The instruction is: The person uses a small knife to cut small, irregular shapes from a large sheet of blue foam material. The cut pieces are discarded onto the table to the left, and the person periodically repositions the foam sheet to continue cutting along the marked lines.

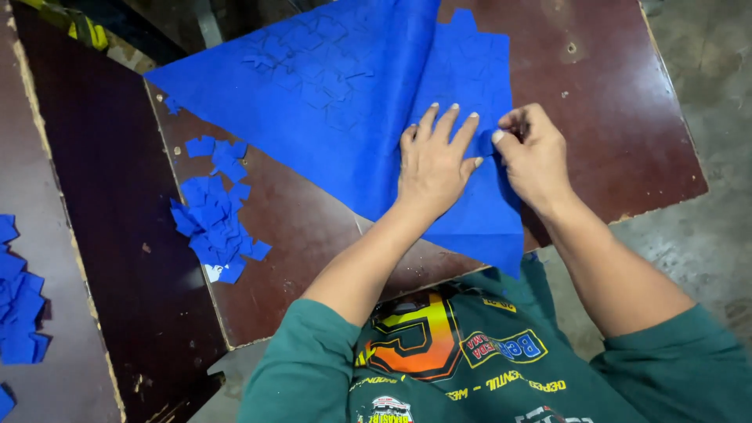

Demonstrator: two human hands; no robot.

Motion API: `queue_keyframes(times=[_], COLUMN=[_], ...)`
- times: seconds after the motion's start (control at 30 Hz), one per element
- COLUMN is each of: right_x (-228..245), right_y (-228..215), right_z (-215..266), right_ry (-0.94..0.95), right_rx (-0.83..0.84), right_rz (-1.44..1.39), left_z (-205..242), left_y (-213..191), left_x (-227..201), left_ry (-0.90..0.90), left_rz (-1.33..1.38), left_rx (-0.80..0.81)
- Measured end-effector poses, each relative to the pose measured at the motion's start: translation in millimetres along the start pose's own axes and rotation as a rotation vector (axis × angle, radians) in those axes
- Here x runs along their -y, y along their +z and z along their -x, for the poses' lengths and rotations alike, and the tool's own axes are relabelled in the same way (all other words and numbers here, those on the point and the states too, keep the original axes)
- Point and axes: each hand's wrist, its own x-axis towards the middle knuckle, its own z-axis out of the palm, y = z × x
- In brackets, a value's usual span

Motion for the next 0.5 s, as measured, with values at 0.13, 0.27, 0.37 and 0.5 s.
queue_keyframes(times=[0.13,0.27,0.37,0.5], right_x=[4.0,5.5,-4.0,16.8], right_y=[-2.0,-15.8,-17.2,-31.2], right_z=[0.9,4.9,2.6,11.7], right_ry=[0.043,0.046,0.011,0.154], right_rx=[-0.051,-0.06,-0.069,0.06], right_rz=[-0.162,-0.007,0.162,0.233], left_z=[-0.1,1.9,1.1,2.5], left_y=[8.7,16.4,12.7,22.3], left_x=[6.2,7.8,8.2,12.2], left_ry=[-0.017,0.0,0.034,0.04], left_rz=[0.044,0.047,0.056,0.088], left_rx=[0.022,-0.006,-0.006,-0.02])
